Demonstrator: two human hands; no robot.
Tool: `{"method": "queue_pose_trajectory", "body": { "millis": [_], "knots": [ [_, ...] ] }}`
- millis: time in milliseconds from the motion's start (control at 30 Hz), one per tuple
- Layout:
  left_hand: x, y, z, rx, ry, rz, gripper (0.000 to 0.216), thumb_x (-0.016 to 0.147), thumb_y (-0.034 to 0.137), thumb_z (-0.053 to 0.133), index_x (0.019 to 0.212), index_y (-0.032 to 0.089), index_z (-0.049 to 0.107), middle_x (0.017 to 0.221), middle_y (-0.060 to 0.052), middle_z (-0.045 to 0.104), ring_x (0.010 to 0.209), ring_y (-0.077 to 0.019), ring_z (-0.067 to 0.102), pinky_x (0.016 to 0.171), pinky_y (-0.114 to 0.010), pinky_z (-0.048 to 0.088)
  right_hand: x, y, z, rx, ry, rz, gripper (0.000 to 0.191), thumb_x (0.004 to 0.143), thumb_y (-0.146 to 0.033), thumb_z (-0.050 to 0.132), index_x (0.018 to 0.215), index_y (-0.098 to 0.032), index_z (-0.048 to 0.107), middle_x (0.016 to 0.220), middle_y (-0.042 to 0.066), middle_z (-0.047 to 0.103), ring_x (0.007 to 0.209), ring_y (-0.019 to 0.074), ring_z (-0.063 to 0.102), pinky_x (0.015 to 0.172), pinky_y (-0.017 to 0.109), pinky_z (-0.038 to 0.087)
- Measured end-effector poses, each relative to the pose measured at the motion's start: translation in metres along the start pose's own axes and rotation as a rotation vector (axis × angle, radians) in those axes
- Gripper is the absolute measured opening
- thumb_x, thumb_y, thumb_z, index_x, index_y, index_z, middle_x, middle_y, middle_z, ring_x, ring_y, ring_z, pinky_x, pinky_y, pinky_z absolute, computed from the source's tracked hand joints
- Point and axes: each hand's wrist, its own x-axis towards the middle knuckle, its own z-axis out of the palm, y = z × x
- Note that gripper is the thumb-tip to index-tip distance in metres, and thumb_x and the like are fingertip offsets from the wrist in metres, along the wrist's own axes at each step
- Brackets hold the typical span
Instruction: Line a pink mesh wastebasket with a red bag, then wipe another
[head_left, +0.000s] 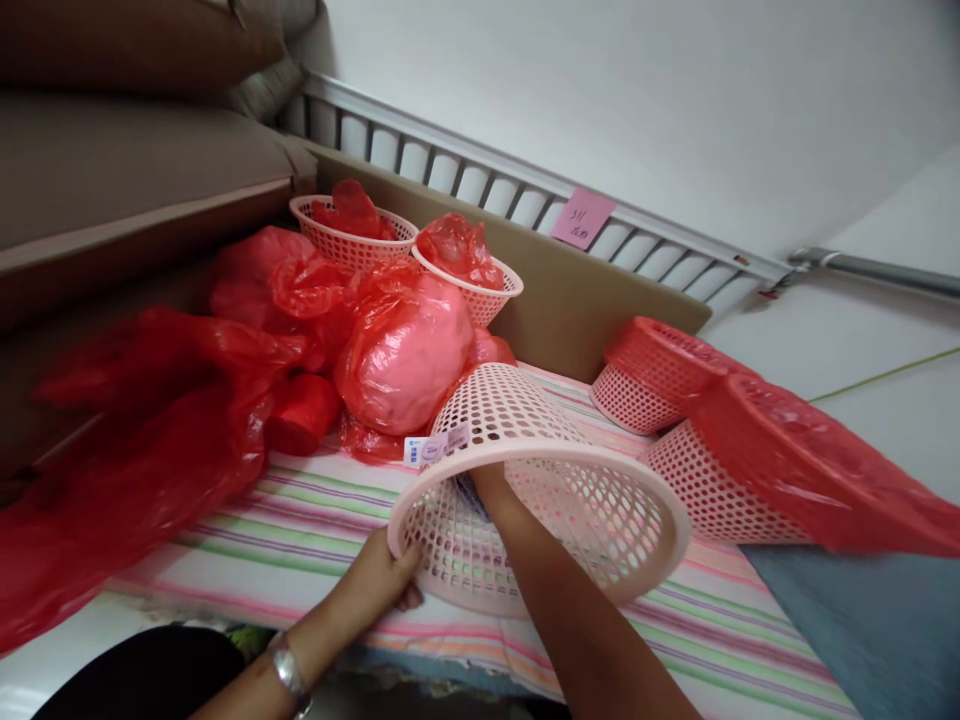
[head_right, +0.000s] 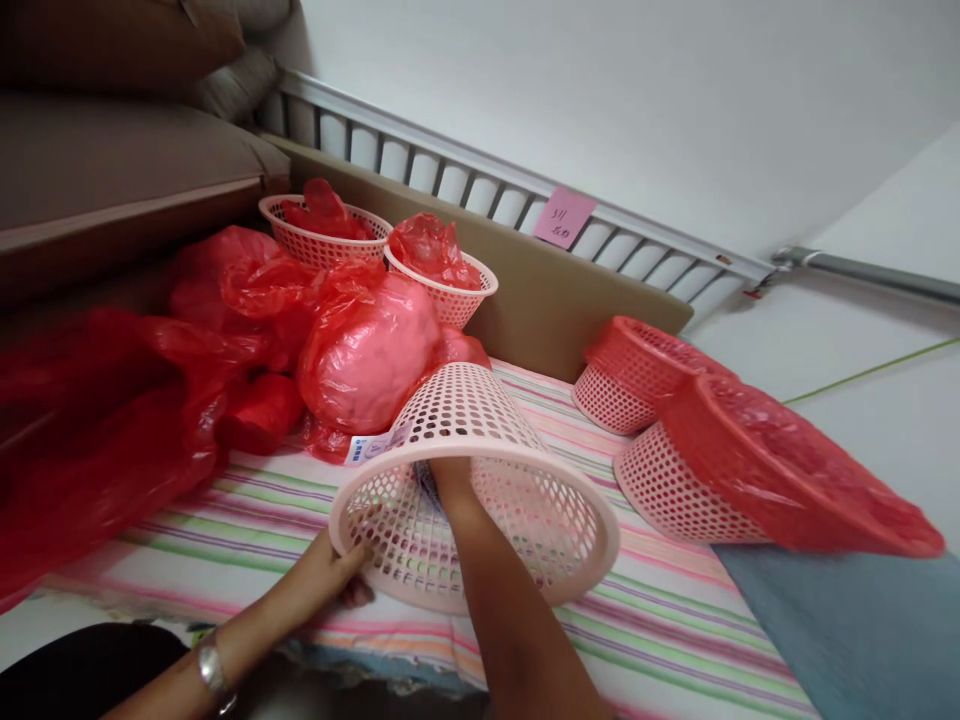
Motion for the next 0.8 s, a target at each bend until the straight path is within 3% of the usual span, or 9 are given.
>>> {"method": "queue_pose_trajectory", "body": {
  "millis": [133,267,400,500,633,800],
  "knots": [
    [0.001,-0.004,0.003,-0.024,-0.02,-0.012,0.058,0.082,0.052,0.044,0.12,0.007,0.045,0.037,0.002,0.057,0.035,-0.0152,0.058,0.037,-0.022,0.047,-0.029,-0.011,-0.012,-0.136,-0.091,0.056,0.034,0.088,-0.015,0.035,0.114,-0.017,0.057,0.115,0.01,0.061,0.11,0.0224,0.052,0.094,0.033,0.039],
    [0.001,-0.011,0.006,-0.046,-0.024,-0.006,0.062,0.083,0.053,0.043,0.125,0.007,0.04,0.037,0.003,0.057,0.034,-0.0151,0.058,0.037,-0.022,0.047,-0.085,-0.022,-0.024,-0.244,-0.147,0.062,0.035,0.086,-0.009,0.033,0.111,-0.014,0.057,0.107,0.015,0.061,0.096,0.0231,0.058,0.08,0.032,0.045],
    [0.002,-0.015,0.009,-0.068,-0.052,0.008,0.058,0.082,0.056,0.042,0.114,0.009,0.049,0.04,0.0,0.059,0.035,-0.0147,0.059,0.037,-0.022,0.048,-0.146,-0.03,-0.037,-0.366,-0.242,-0.017,0.035,0.084,-0.007,0.032,0.105,-0.017,0.058,0.101,0.012,0.06,0.091,0.022,0.058,0.075,0.03,0.044],
    [0.003,-0.014,0.014,-0.082,-0.082,0.009,0.056,0.078,0.06,0.045,0.101,0.009,0.056,0.043,-0.002,0.061,0.037,-0.015,0.06,0.038,-0.022,0.048,-0.174,-0.03,-0.047,-0.354,-0.292,-0.045,0.034,0.082,-0.008,0.033,0.103,-0.019,0.058,0.098,0.01,0.06,0.087,0.0212,0.059,0.074,0.028,0.043],
    [0.005,-0.011,0.02,-0.086,-0.102,0.006,0.06,0.077,0.06,0.048,0.111,0.011,0.051,0.046,-0.002,0.062,0.037,-0.014,0.058,0.038,-0.021,0.047,-0.172,-0.026,-0.051,-0.337,-0.3,-0.025,0.032,0.08,-0.01,0.037,0.104,-0.018,0.057,0.101,0.011,0.059,0.09,0.0226,0.058,0.074,0.029,0.044],
    [0.009,-0.017,0.022,-0.076,-0.119,-0.017,0.078,0.077,0.064,0.043,0.13,0.007,0.034,0.036,0.003,0.057,0.029,-0.0134,0.053,0.034,-0.021,0.045,-0.117,-0.017,-0.035,-0.247,-0.194,0.085,0.034,0.082,-0.009,0.033,0.106,-0.012,0.058,0.105,0.016,0.059,0.095,0.0253,0.058,0.075,0.033,0.045]
  ]
}}
